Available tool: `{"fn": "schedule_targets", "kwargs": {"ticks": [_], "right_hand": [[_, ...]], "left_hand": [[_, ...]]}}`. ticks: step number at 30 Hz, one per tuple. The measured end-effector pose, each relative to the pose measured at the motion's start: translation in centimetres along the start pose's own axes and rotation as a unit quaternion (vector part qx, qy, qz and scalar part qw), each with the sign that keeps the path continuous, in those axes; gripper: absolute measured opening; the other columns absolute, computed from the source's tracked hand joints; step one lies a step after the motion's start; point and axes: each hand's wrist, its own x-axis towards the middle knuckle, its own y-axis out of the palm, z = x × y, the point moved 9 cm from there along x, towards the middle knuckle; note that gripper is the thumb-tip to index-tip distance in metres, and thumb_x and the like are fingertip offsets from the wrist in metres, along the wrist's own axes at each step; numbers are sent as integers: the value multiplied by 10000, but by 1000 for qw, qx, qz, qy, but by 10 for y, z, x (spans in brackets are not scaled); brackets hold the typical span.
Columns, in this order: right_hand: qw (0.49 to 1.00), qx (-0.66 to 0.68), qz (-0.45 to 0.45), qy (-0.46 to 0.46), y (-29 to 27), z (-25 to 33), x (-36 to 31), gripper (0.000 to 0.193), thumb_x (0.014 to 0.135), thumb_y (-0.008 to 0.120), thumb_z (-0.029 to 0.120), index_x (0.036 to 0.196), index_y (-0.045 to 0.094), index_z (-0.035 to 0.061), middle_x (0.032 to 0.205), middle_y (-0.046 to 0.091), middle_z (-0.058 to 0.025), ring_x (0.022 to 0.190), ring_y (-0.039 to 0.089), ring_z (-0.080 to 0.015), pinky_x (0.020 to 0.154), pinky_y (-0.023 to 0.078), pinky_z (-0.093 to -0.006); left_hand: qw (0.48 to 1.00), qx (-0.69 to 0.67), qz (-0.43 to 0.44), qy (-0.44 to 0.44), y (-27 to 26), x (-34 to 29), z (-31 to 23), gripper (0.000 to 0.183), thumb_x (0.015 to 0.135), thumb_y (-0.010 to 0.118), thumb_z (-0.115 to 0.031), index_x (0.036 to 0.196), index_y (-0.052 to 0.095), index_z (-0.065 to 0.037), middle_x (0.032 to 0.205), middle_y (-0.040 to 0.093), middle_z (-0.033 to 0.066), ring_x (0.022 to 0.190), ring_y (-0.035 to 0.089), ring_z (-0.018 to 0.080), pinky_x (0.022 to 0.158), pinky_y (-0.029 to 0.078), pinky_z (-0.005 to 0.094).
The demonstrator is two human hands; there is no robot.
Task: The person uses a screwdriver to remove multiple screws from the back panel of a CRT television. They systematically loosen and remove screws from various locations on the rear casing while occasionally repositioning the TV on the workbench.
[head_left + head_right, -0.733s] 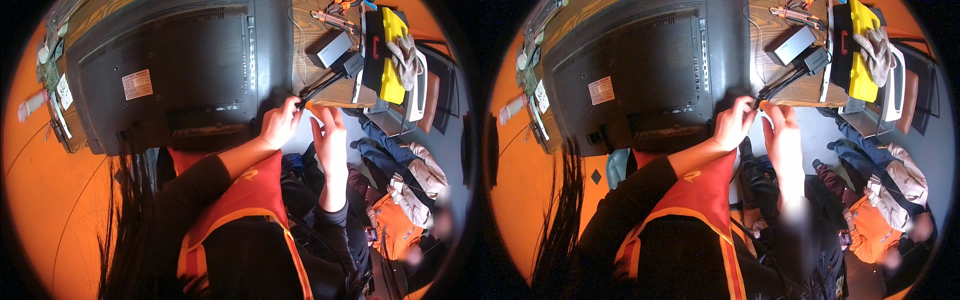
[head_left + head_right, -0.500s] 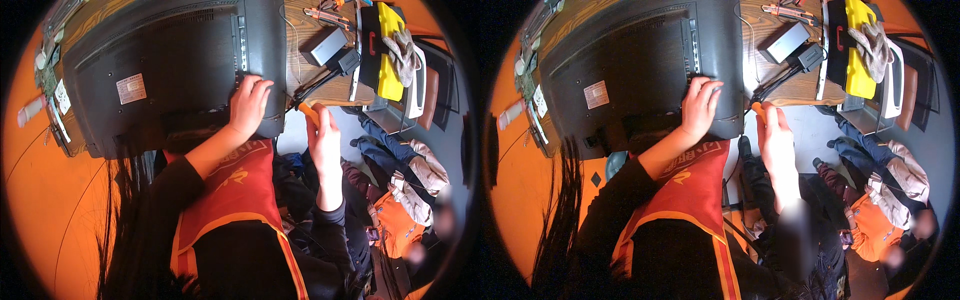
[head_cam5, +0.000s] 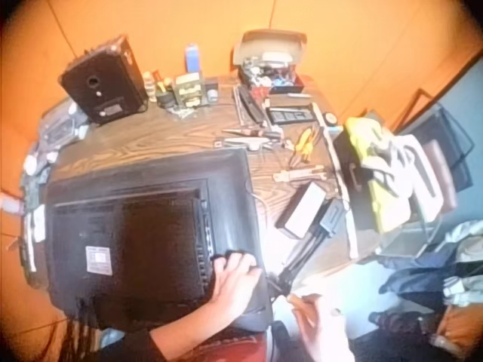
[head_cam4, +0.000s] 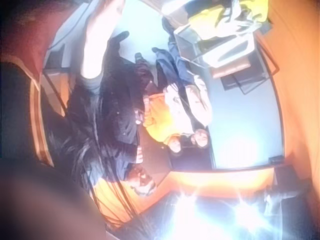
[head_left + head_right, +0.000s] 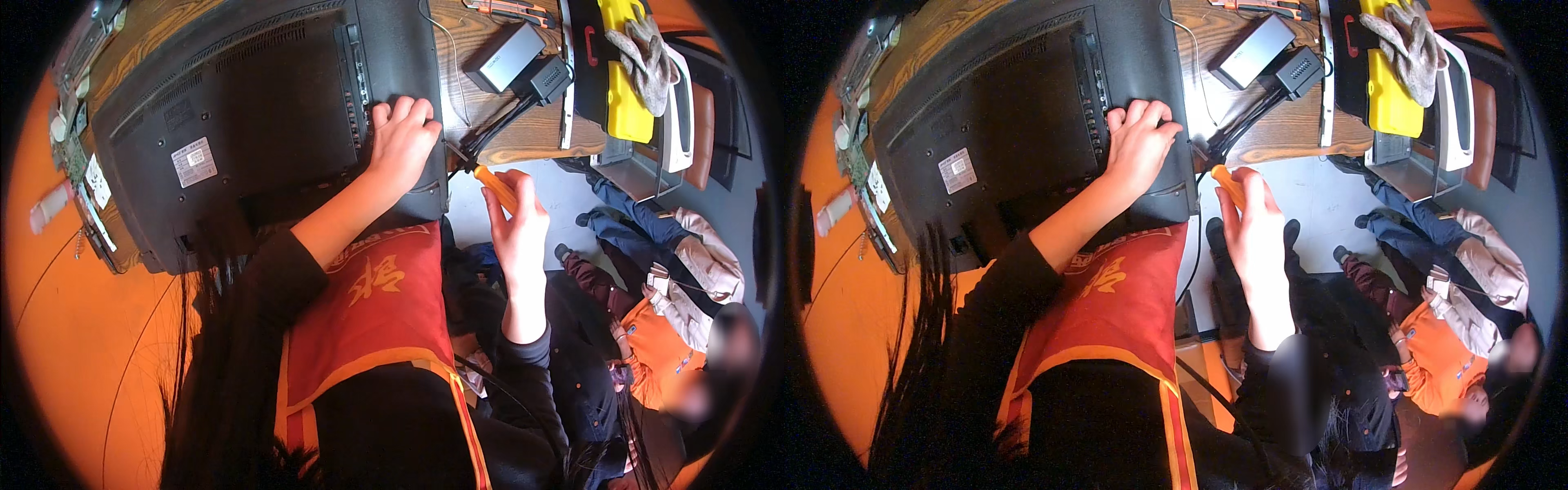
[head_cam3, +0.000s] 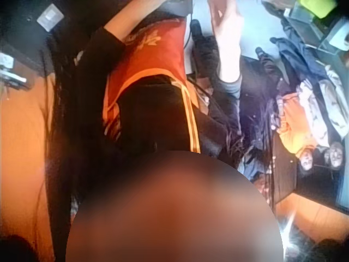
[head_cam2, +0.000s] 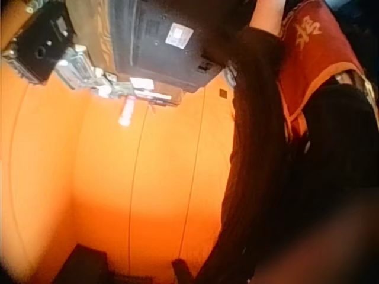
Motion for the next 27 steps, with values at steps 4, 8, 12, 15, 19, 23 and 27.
{"fn": "schedule_targets", "kwargs": {"ticks": [4, 8, 12, 15, 19, 23, 27], "right_hand": [[999, 19, -8, 32, -6, -10, -5, 277, 774, 675, 22, 981, 491, 12, 895, 641, -146, 827, 659, -259, 701, 516, -305], [998, 41, -14, 38, -9, -11, -7, 265, 775, 673, 15, 965, 488, 11, 896, 643, -143, 834, 661, -249, 707, 515, -299], [999, 34, -20, 21, -17, -4, -11, 249, 787, 654, 21, 982, 499, 23, 924, 626, -160, 833, 643, -317, 705, 508, -343], [999, 9, -30, 28, -28, 5, -12, 210, 808, 635, 38, 970, 501, 31, 943, 635, -155, 887, 646, -293, 746, 512, -340], [993, 110, -32, 24, -39, 23, -9, 184, 829, 612, 20, 946, 471, 9, 971, 632, -149, 908, 610, -196, 814, 477, -302], [978, 173, -115, -31, -70, 40, -8, 178, 863, 568, 7, 1013, 470, 0, 974, 570, -101, 901, 579, -179, 783, 495, -268], [964, 220, -144, -27, -70, 46, -3, 176, 876, 563, 37, 1031, 483, 15, 959, 606, -132, 803, 598, -151, 715, 494, -237]], "left_hand": [[999, 5, 45, 23, 13, 2, -10, 151, 655, 678, -122, 804, 686, -147, 878, 572, -46, 933, 475, 165, 793, 290, 381], [997, -14, 61, 40, 24, 3, -16, 120, 671, 676, -178, 789, 678, -156, 818, 605, -59, 891, 493, 148, 784, 279, 396], [997, 7, 46, 69, 27, 2, -18, 77, 723, 603, -240, 728, 641, -173, 736, 600, -60, 847, 500, 138, 791, 285, 408], [992, 32, -2, 122, 11, 1, -28, 52, 698, 564, -202, 673, 561, -157, 709, 559, -30, 832, 502, 163, 769, 330, 408], [986, 20, -72, 148, -39, -4, -18, 29, 680, 555, -151, 693, 535, -134, 727, 544, -12, 827, 503, 176, 777, 355, 381], [967, -12, -249, 50, -146, -43, 69, 127, 691, 586, -138, 817, 601, -130, 820, 587, 7, 872, 537, 175, 782, 366, 362], [845, 38, -480, -233, -277, -167, 243, 18, 703, 650, -78, 703, 632, -75, 714, 601, 60, 729, 567, 251, 665, 431, 393]]}}
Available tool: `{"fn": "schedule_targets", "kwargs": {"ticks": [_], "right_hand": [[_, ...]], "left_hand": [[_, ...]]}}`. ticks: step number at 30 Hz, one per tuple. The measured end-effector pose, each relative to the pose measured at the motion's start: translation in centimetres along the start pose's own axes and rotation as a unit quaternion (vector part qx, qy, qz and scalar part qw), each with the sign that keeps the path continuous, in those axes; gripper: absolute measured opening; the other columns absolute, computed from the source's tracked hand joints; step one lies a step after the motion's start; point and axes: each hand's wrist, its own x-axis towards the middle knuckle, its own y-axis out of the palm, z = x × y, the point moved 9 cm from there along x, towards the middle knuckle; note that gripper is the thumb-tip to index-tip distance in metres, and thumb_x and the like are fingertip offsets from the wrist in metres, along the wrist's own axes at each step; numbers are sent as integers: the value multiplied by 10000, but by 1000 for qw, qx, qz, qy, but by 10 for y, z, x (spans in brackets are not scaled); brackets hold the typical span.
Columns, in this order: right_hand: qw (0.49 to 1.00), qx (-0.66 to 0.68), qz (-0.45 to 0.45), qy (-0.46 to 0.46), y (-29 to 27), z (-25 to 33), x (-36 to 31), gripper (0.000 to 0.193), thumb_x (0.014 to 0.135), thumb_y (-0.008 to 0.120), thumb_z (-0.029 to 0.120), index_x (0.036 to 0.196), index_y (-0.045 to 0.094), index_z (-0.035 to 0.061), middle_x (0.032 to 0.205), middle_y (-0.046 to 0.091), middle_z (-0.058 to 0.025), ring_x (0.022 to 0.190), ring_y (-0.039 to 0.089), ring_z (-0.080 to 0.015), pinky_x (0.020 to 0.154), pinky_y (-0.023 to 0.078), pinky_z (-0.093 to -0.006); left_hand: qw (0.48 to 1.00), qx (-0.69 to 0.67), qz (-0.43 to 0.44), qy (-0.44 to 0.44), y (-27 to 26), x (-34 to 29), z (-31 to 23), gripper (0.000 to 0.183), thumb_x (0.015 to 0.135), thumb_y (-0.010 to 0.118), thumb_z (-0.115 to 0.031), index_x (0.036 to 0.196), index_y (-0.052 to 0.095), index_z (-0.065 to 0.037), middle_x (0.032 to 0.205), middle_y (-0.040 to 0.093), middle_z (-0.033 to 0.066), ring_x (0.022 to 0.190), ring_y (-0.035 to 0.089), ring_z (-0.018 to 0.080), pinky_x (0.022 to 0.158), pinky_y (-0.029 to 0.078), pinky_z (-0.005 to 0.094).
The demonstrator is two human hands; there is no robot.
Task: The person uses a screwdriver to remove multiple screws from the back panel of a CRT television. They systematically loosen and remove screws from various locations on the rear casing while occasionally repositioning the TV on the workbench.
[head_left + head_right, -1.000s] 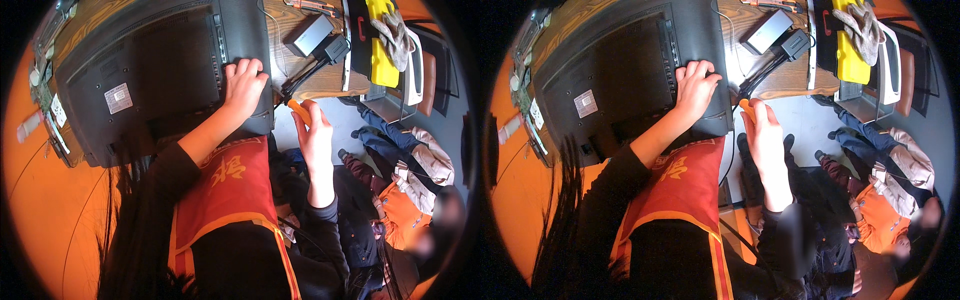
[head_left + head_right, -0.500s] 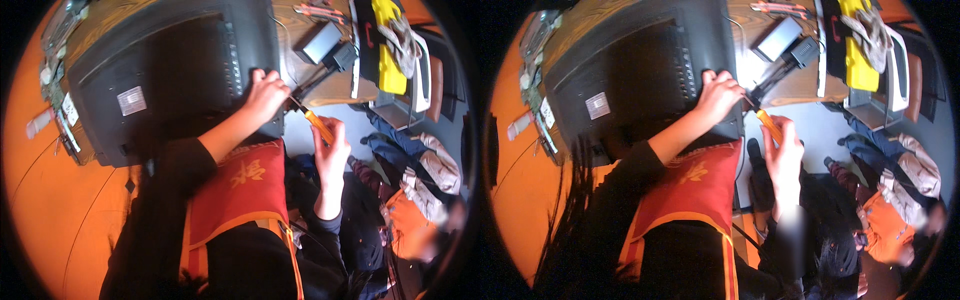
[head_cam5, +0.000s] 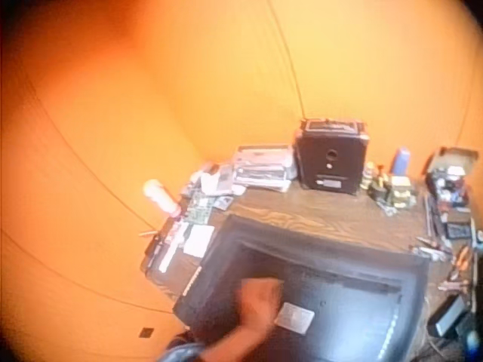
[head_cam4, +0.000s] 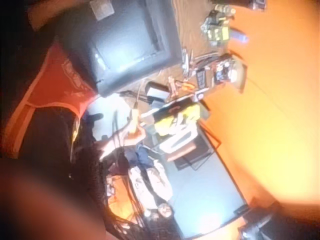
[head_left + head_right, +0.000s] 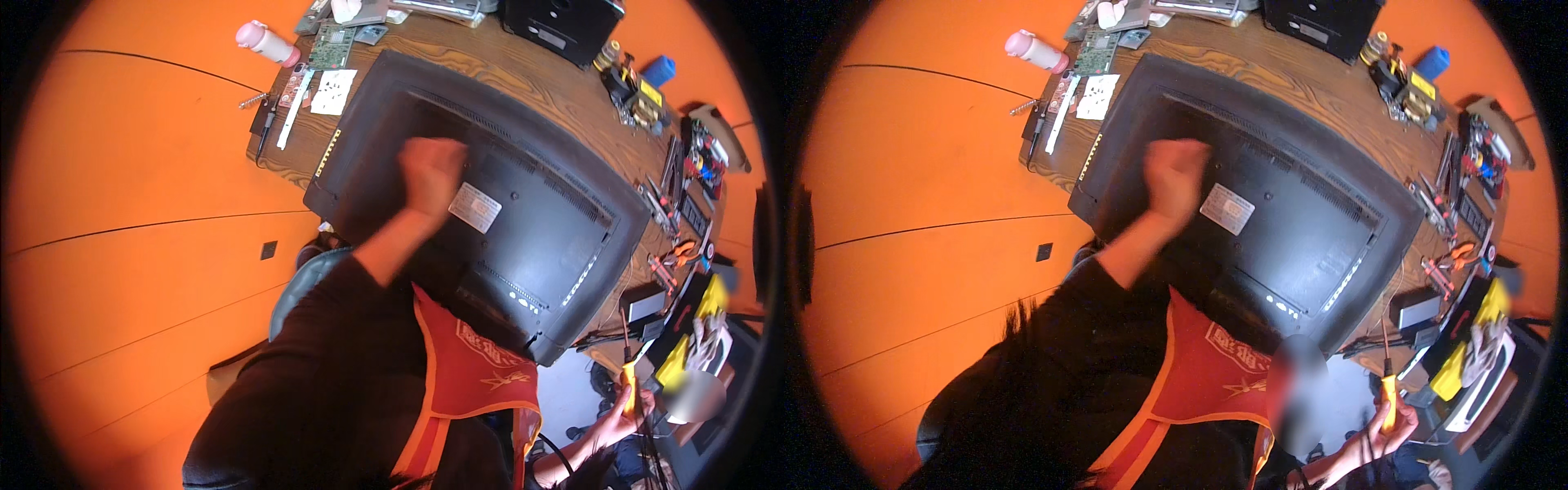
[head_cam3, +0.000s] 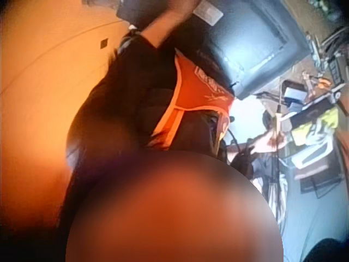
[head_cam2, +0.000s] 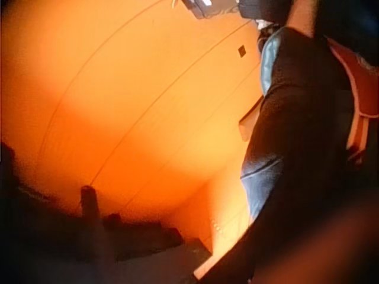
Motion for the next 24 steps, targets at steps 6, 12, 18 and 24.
{"fn": "schedule_targets", "kwargs": {"ticks": [6, 12, 18, 24], "right_hand": [[985, 124, 12, 116, 54, 17, -35, 218, 884, 589, 153, 1063, 481, 94, 950, 629, -109, 811, 643, -192, 625, 462, -197], [980, 95, 1, 176, 108, 47, -81, 189, 901, 563, 166, 1057, 476, 103, 961, 618, -105, 809, 635, -191, 594, 437, -201], [978, 114, -50, 167, 133, 65, -105, 156, 857, 606, 84, 989, 534, 40, 934, 602, -71, 778, 550, -110, 660, 416, -190], [960, 159, -150, 178, 82, 47, -114, 199, 828, 628, 42, 999, 549, -19, 945, 612, -126, 851, 621, -177, 754, 489, -242]], "left_hand": [[948, 206, -76, -230, -121, 82, 258, 120, 756, 667, -162, 842, 718, -95, 711, 649, 143, 645, 626, 282, 620, 474, 353], [900, 250, 75, -349, -109, 101, 378, 210, 799, 626, -223, 994, 691, -178, 975, 661, 43, 898, 596, 243, 852, 323, 509], [928, 319, 104, -163, -122, 123, 354, 343, 804, 598, -158, 1146, 591, -169, 1172, 555, 119, 1122, 469, 305, 902, 320, 540], [976, 99, 181, 73, -54, 87, 150, 414, 842, 583, -179, 1250, 522, -138, 1369, 401, 148, 1274, 353, 334, 1022, 288, 433]]}}
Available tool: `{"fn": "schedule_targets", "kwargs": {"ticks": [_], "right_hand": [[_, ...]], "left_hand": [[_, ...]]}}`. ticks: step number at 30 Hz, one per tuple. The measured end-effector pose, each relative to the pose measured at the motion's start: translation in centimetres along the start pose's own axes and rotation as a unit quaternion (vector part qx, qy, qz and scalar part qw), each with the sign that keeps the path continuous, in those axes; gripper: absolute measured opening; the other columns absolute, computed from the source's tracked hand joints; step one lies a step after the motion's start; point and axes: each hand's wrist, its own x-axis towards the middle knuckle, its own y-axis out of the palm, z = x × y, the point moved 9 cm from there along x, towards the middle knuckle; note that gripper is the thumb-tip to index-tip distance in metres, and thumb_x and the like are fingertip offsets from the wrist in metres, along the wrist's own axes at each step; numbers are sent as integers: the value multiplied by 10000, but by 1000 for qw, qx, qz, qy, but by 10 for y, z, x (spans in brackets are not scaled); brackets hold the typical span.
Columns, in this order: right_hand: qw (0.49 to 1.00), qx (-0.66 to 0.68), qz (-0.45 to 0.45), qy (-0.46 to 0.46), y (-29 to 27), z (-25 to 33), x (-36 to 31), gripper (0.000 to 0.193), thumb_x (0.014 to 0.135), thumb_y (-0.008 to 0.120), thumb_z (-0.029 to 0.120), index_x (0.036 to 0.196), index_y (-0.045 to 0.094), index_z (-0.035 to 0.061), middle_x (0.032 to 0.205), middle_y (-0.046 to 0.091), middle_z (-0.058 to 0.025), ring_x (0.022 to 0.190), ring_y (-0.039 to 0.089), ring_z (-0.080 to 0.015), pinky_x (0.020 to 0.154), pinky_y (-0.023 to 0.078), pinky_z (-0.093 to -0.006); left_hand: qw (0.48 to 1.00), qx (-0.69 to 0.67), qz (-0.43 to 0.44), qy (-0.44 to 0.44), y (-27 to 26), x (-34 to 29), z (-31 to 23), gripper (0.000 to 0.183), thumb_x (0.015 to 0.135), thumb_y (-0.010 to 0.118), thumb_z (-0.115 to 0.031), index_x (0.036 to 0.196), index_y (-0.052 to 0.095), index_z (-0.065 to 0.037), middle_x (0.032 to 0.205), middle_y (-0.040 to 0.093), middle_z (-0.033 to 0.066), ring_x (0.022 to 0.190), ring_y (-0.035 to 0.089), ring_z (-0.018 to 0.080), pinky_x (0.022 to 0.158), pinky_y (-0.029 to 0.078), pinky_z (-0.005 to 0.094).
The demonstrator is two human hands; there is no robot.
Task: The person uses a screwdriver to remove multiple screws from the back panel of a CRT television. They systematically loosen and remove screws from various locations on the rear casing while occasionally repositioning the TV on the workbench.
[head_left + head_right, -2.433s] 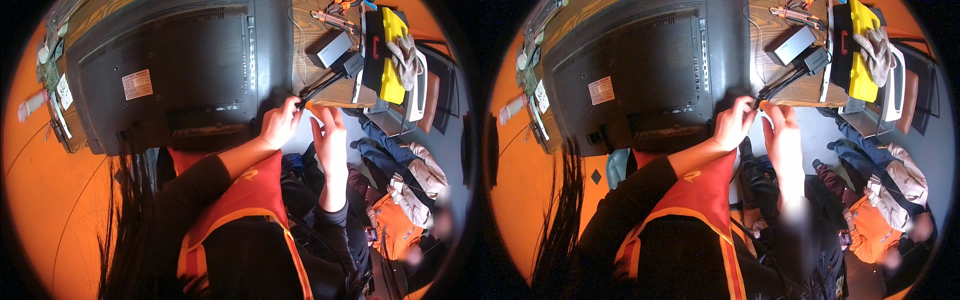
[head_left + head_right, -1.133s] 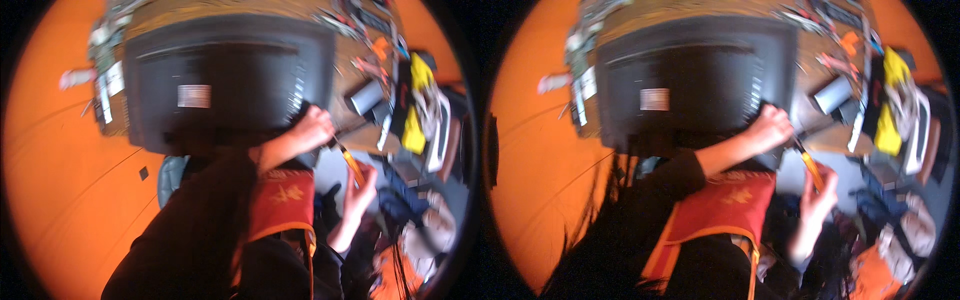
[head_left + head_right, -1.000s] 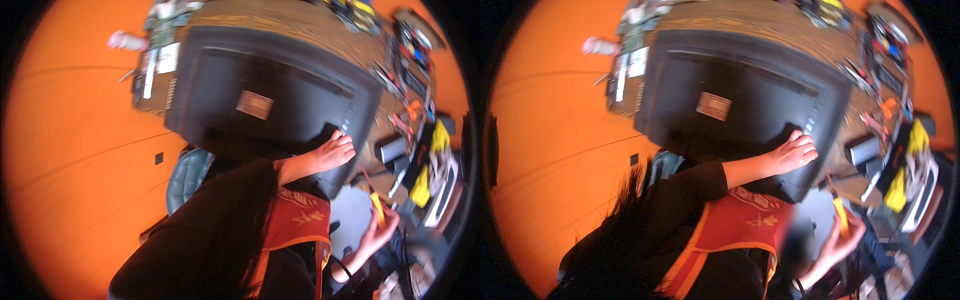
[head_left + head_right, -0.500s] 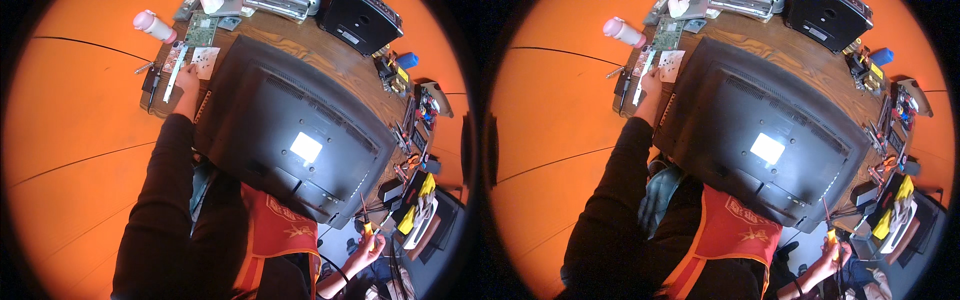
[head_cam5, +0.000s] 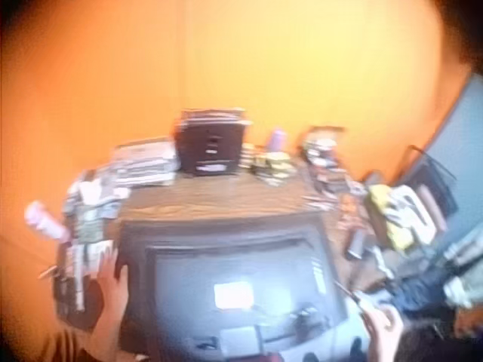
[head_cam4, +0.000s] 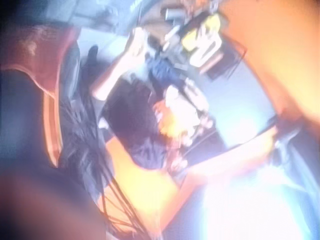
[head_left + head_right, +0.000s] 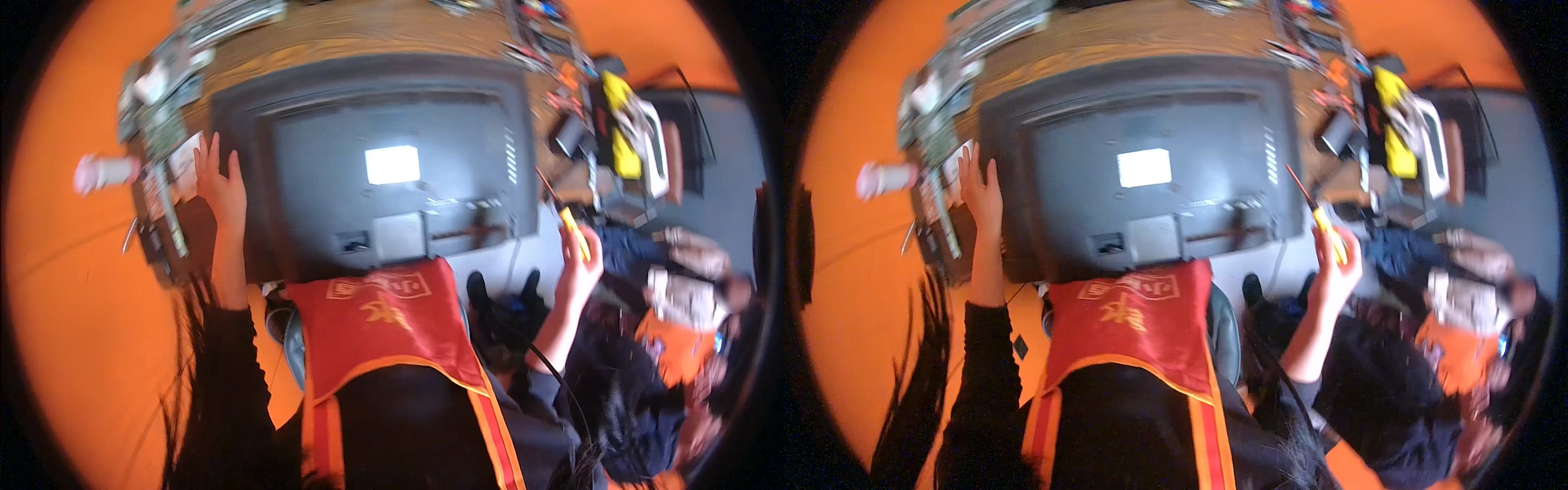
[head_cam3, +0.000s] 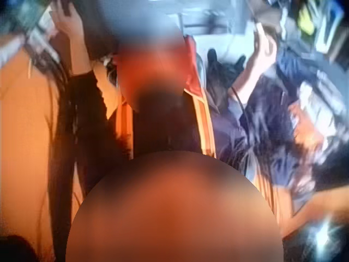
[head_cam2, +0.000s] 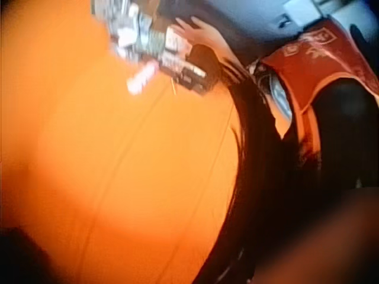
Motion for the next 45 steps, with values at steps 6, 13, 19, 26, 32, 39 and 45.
{"fn": "schedule_targets", "kwargs": {"ticks": [6, 13, 19, 26, 32, 39, 45], "right_hand": [[983, -159, -91, -23, -70, -17, 16, 157, 841, 636, 109, 928, 585, -11, 730, 631, -95, 567, 612, -123, 513, 489, -207], [975, -181, -124, 31, -123, -63, 26, 167, 791, 692, 105, 870, 623, -25, 681, 630, -64, 507, 569, -84, 447, 473, -208], [979, -143, -138, 45, -151, -90, 39, 231, 828, 660, 156, 739, 510, 6, 628, 613, -83, 485, 569, -82, 415, 439, -198], [984, -97, -137, 64, -160, -108, 42, 260, 849, 624, 115, 693, 426, 51, 620, 543, -47, 464, 529, -66, 393, 403, -173], [976, -173, -134, 3, -169, -116, 41, 279, 842, 635, 140, 679, 430, 45, 592, 531, -38, 447, 511, -62, 396, 379, -183], [991, -112, -64, 38, -152, -119, 47, 251, 836, 645, 129, 704, 455, 31, 635, 590, -68, 485, 561, -82, 435, 424, -189], [996, -74, 11, 42, -116, -119, 57, 183, 834, 644, 95, 763, 501, 5, 731, 636, -104, 537, 616, -115, 458, 469, -202]], "left_hand": [[950, -146, 251, 115, 86, -88, -257, 573, 745, 688, -262, 1275, 496, -158, 1448, 247, 165, 1345, 167, 380, 1055, 122, 558], [805, -117, 498, 300, 141, -234, -418, 721, 684, 733, -294, 1325, 426, -173, 1482, 128, 138, 1367, 62, 365, 1032, 67, 633], [802, -12, 456, 385, 180, -269, -458, 713, 699, 703, -265, 1325, 402, -102, 1458, 205, 121, 1359, 137, 330, 1020, 79, 649], [813, -3, 439, 383, 195, -284, -473, 603, 724, 623, -158, 1298, 441, -134, 1429, 284, 120, 1354, 192, 292, 1008, 75, 665], [818, -24, 448, 360, 193, -288, -475, 530, 727, 596, -121, 1248, 506, -153, 1409, 305, 173, 1345, 222, 298, 999, 104, 665], [819, -11, 446, 362, 192, -296, -476, 487, 777, 526, -123, 1262, 492, -147, 1414, 287, 184, 1330, 250, 319, 1002, 111, 659], [805, 30, 459, 374, 201, -306, -467, 643, 723, 660, -215, 1320, 425, -170, 1438, 250, 149, 1325, 249, 312, 1008, 95, 653]]}}
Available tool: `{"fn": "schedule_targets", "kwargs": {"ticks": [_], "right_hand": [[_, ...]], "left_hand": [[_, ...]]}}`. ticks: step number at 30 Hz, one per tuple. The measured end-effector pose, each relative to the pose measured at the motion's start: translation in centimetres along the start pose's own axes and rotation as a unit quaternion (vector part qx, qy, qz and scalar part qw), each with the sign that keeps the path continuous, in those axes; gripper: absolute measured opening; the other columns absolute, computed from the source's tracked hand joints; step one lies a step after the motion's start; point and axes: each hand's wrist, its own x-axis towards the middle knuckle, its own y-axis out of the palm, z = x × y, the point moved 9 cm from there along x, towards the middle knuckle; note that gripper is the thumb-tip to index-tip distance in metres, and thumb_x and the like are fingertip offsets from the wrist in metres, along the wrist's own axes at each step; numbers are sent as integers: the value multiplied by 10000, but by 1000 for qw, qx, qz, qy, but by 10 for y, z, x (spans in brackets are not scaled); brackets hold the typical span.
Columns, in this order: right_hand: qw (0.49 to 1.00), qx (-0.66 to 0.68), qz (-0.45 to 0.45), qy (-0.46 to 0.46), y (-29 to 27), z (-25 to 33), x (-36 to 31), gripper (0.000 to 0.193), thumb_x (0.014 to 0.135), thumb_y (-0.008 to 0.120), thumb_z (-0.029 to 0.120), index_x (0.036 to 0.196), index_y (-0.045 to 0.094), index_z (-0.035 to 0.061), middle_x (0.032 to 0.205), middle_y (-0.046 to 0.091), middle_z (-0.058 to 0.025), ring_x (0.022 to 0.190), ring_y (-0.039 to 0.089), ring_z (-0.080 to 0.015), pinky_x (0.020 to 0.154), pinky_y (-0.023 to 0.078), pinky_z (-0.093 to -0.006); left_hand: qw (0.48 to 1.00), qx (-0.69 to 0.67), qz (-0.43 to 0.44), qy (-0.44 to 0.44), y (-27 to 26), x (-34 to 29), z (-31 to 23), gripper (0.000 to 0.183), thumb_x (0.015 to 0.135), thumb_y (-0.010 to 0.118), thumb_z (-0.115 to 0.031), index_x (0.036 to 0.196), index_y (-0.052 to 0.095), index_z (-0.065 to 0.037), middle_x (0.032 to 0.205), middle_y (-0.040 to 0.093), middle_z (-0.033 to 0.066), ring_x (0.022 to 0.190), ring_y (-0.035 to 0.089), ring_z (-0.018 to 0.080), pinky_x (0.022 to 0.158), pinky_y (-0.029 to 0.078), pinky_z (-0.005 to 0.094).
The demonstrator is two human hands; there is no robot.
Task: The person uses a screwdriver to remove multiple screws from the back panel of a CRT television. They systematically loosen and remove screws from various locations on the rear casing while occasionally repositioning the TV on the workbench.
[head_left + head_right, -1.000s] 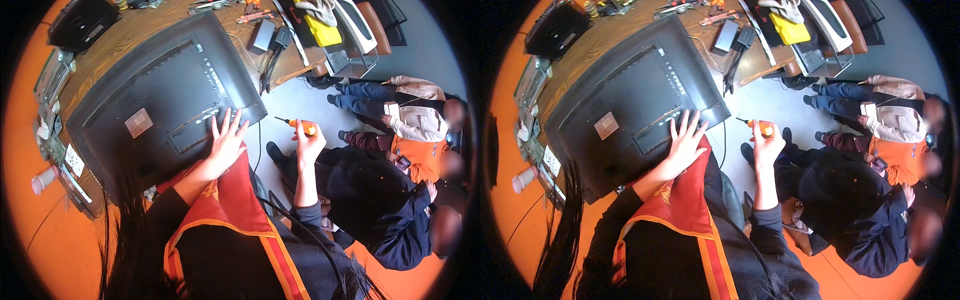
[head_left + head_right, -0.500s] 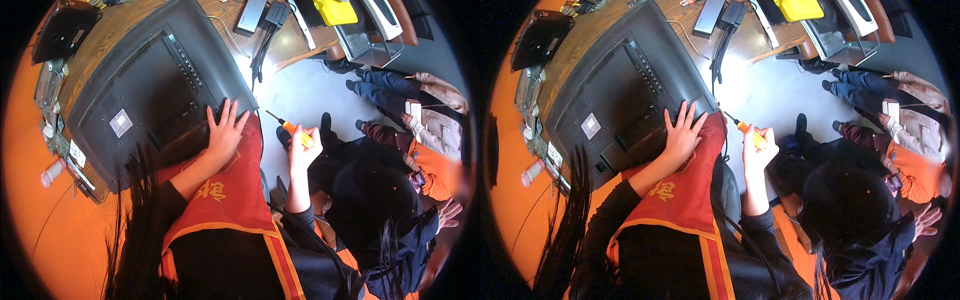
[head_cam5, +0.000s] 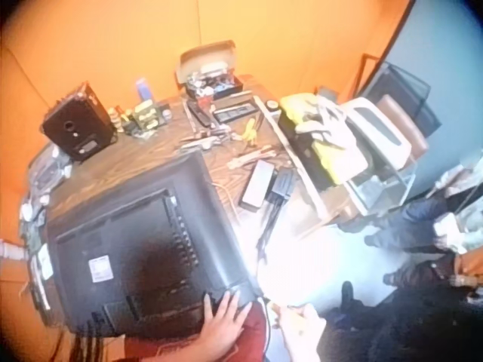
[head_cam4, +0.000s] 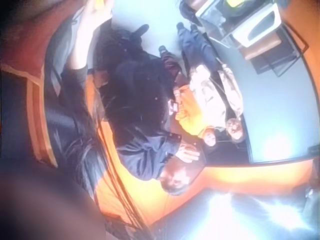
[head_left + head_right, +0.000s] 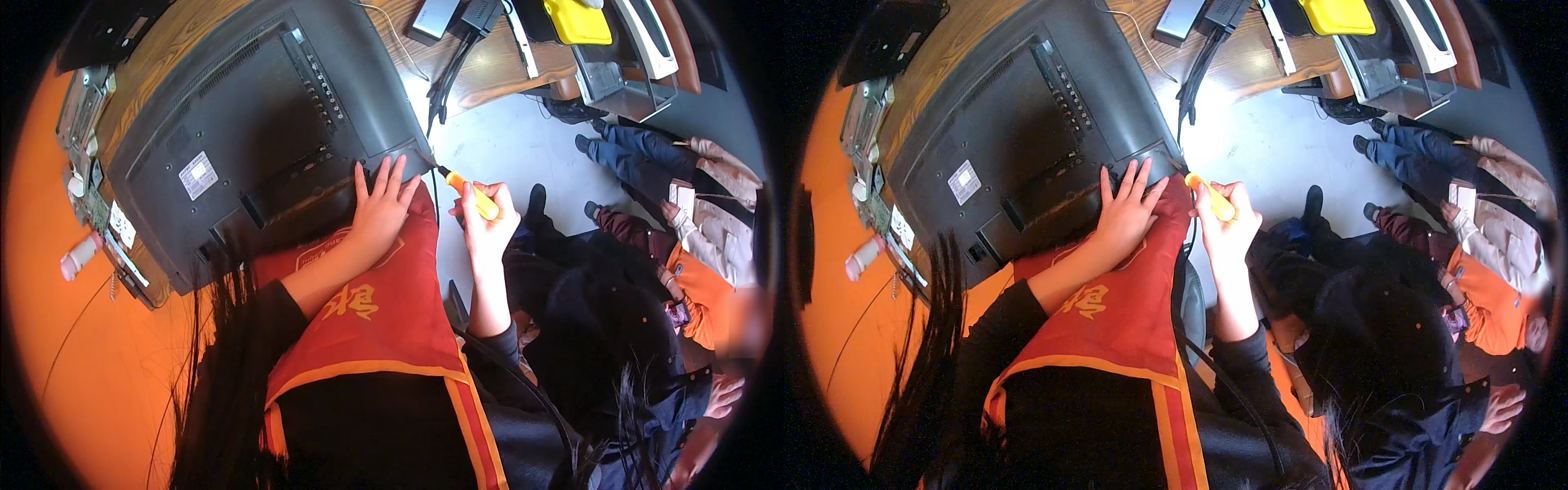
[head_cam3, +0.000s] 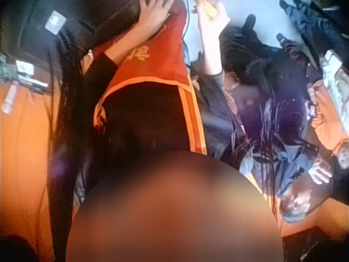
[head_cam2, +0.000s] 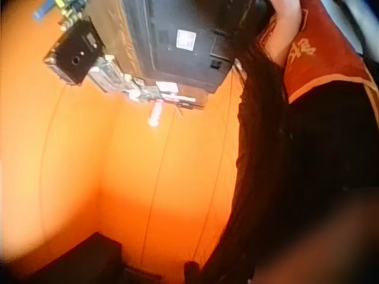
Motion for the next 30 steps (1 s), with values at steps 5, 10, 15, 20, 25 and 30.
{"fn": "schedule_targets", "kwargs": {"ticks": [5, 10, 15, 20, 25, 30], "right_hand": [[1000, -12, 16, -10, 10, 1, 5, 181, 833, 645, 98, 765, 503, 9, 728, 637, -104, 549, 628, -122, 452, 467, -201], [997, -74, 14, -1, 12, 9, 8, 263, 810, 670, 149, 696, 484, 3, 691, 648, -137, 558, 648, -142, 507, 500, -230], [979, -201, -5, -24, 17, 28, 25, 332, 785, 690, 223, 644, 481, 7, 576, 577, -155, 531, 626, -176, 511, 473, -286], [979, -202, 20, -15, 34, 33, 44, 337, 792, 670, 251, 643, 479, 16, 534, 542, -151, 496, 598, -256, 497, 452, -317], [943, -250, 201, -89, 64, 50, 57, 270, 792, 655, 221, 694, 493, 28, 518, 522, -157, 501, 590, -297, 490, 459, -341], [778, -311, 430, -336, 97, 86, 40, 160, 766, 650, 130, 824, 522, 52, 641, 583, -158, 620, 600, -336, 531, 473, -369]], "left_hand": [[1000, 0, 21, 0, 4, 1, 1, 614, 745, 629, -203, 1322, 421, -173, 1439, 253, 142, 1325, 252, 309, 1007, 65, 663], [999, -47, 2, 2, 0, 0, 0, 515, 807, 483, -103, 1316, 411, -118, 1438, 244, 152, 1328, 256, 315, 1014, 66, 661], [1000, -25, -2, 1, 1, -1, 0, 572, 765, 572, -146, 1317, 421, -156, 1437, 254, 139, 1325, 258, 306, 998, 70, 680], [1000, -16, -16, -2, 2, 0, 3, 580, 758, 589, -167, 1316, 428, -171, 1439, 263, 115, 1319, 273, 293, 986, 76, 693], [999, -20, -37, -1, 2, -2, 4, 502, 804, 492, -124, 1302, 447, -170, 1442, 263, 103, 1317, 286, 282, 979, 74, 704], [991, -116, -61, -5, -4, 3, 18, 393, 843, 430, -104, 1230, 497, -82, 1355, 397, 148, 1259, 390, 265, 1033, 103, 635]]}}
